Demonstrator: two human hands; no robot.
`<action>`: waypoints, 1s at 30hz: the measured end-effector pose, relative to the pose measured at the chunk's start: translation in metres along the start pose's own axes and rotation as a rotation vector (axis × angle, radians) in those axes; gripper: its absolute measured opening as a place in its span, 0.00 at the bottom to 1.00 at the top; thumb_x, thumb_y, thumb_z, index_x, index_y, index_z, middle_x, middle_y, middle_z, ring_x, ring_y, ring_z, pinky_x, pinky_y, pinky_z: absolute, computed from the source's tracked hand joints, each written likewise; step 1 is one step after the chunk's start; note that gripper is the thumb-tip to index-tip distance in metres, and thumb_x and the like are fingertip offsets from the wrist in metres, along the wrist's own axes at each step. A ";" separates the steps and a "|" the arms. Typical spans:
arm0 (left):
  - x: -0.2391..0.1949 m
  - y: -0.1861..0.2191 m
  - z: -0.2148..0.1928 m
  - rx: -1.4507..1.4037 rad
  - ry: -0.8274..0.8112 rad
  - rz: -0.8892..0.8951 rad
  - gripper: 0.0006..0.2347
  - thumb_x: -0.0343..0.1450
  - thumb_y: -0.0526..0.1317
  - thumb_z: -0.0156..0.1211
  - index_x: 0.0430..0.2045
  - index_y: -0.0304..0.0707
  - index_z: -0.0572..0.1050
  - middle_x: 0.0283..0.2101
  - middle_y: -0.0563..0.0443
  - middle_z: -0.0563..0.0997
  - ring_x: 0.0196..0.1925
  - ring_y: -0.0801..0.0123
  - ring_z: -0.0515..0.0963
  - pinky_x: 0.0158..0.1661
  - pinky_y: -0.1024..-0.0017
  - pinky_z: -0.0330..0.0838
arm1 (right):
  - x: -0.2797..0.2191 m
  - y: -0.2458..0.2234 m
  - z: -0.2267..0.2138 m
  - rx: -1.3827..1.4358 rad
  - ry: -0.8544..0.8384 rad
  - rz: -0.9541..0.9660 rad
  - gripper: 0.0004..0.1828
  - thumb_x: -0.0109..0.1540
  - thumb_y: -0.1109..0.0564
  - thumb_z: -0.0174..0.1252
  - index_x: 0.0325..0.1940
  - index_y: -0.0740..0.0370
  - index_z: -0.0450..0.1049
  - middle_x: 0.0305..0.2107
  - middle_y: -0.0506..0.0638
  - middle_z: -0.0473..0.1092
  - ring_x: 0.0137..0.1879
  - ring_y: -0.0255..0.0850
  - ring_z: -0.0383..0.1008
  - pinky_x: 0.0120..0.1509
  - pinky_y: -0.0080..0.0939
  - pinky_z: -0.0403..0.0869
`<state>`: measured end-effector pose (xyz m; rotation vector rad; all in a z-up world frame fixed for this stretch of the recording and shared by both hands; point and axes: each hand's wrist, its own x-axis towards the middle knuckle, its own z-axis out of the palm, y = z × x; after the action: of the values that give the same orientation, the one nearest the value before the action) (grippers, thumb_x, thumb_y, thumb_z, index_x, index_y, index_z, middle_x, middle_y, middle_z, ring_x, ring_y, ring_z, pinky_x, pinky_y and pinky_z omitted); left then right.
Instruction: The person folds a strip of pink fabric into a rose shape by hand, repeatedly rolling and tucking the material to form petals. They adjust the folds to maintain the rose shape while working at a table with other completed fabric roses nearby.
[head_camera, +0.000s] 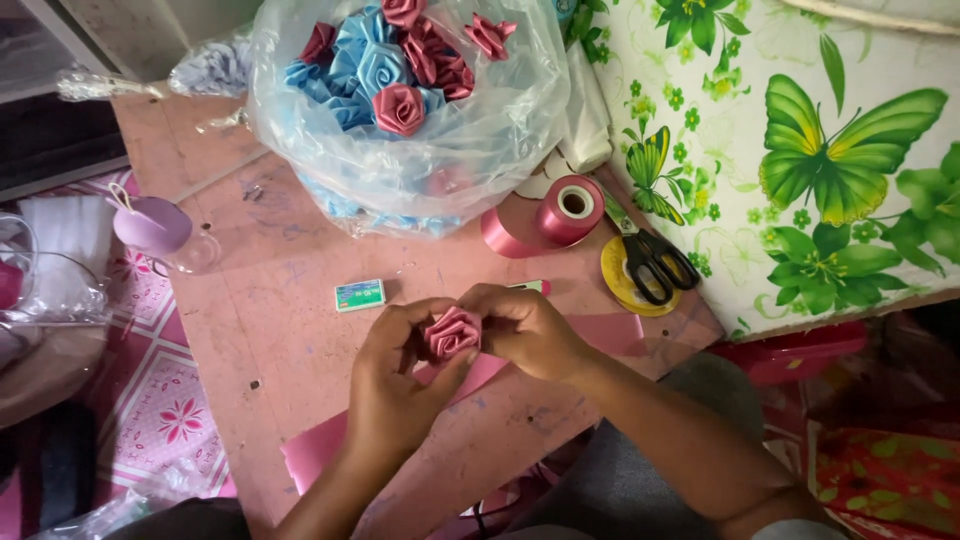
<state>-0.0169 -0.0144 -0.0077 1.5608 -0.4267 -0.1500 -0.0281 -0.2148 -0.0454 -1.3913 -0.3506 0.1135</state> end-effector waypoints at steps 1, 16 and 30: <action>-0.001 -0.002 0.000 0.003 0.001 0.002 0.19 0.64 0.29 0.71 0.49 0.34 0.76 0.45 0.46 0.79 0.44 0.67 0.84 0.43 0.77 0.83 | 0.001 -0.003 0.003 0.001 -0.002 -0.004 0.13 0.66 0.75 0.54 0.46 0.61 0.74 0.43 0.49 0.72 0.49 0.39 0.75 0.54 0.36 0.78; 0.001 0.000 -0.009 -0.250 0.058 -0.064 0.18 0.68 0.26 0.65 0.53 0.31 0.74 0.32 0.50 0.79 0.37 0.72 0.78 0.44 0.75 0.77 | 0.007 0.000 0.008 -0.037 0.121 -0.011 0.08 0.62 0.65 0.65 0.45 0.63 0.78 0.36 0.47 0.76 0.43 0.33 0.75 0.50 0.32 0.76; 0.002 0.007 -0.018 -0.190 0.077 -0.146 0.15 0.70 0.31 0.64 0.51 0.29 0.77 0.36 0.47 0.84 0.41 0.69 0.83 0.47 0.73 0.78 | -0.001 -0.008 0.017 -0.189 0.171 -0.094 0.14 0.62 0.67 0.63 0.52 0.65 0.77 0.44 0.52 0.78 0.51 0.39 0.79 0.59 0.36 0.79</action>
<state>-0.0096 0.0019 0.0006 1.4050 -0.2307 -0.2354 -0.0356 -0.2003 -0.0351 -1.5568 -0.2883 -0.1183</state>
